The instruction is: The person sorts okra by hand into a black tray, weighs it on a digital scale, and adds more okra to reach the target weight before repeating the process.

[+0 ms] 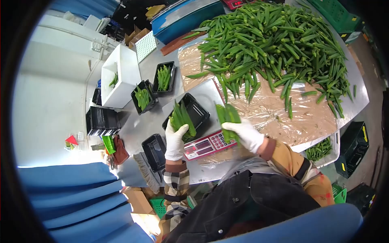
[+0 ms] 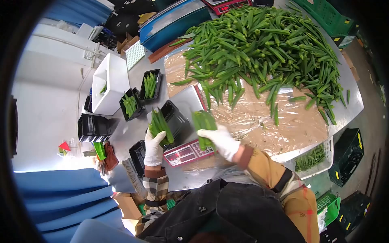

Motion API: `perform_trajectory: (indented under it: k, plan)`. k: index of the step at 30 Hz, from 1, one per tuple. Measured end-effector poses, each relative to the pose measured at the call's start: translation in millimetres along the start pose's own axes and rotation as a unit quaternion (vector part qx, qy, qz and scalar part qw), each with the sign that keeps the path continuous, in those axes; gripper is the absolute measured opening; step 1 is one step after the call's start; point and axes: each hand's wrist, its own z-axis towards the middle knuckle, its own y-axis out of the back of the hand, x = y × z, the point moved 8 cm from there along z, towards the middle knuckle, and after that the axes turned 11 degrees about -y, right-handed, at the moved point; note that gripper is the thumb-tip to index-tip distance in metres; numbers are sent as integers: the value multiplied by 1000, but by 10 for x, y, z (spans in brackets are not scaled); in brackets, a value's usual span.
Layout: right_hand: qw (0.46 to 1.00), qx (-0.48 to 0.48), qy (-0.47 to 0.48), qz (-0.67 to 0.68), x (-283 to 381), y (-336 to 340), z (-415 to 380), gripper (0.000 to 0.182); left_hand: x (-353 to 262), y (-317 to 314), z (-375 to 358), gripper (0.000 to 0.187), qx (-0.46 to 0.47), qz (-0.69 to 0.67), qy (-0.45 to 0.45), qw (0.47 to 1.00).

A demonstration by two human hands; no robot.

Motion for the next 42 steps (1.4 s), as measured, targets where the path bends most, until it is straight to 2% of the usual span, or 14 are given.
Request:
perform_trajectory:
  k: [1,4,5,7,14,17,20,25,27,29,35,37,39,42]
  plan:
    - [1000,10,-22,-9,-42,-191,70,34,-81,90,-5,45,-19,11,-14,1000]
    - [996,39,56,-49,-119,-742,352,46,-291,277,-12,48,-32,-21,-31,999]
    - [993,53,77,-77,-164,-874,507,39,-367,316,-4,46,-41,-22,-52,998]
    - [987,148,16,59,-271,-1174,629,38,-396,483,23,45,-54,-15,-57,997]
    - [982,171,-78,5,-422,-1128,780,63,-232,1030,90,45,-113,-13,-73,991]
    - [986,146,-82,12,-549,-1018,887,62,120,1318,190,43,-128,34,-71,989]
    - [990,115,-68,-40,-506,-962,875,58,450,1230,217,43,-102,41,-10,994]
    - [995,2,-15,-95,-230,-508,789,40,514,333,21,44,-13,-59,63,996]
    - [962,-72,130,-228,-61,-229,747,36,611,13,-113,45,8,-67,82,994]
    - [932,-124,219,-259,187,-119,509,36,561,-251,-220,46,11,-74,72,995]
    - [927,-30,140,-347,254,-271,187,22,236,-684,-443,51,46,103,1,994]
    - [922,-19,119,-368,235,-178,158,20,249,-720,-509,51,39,98,-6,994]
    - [958,-12,156,-241,310,-49,-6,18,146,-610,-525,47,-4,101,-27,994]
    - [941,-76,116,-307,626,492,-601,17,-67,-190,-545,39,-114,82,-47,989]
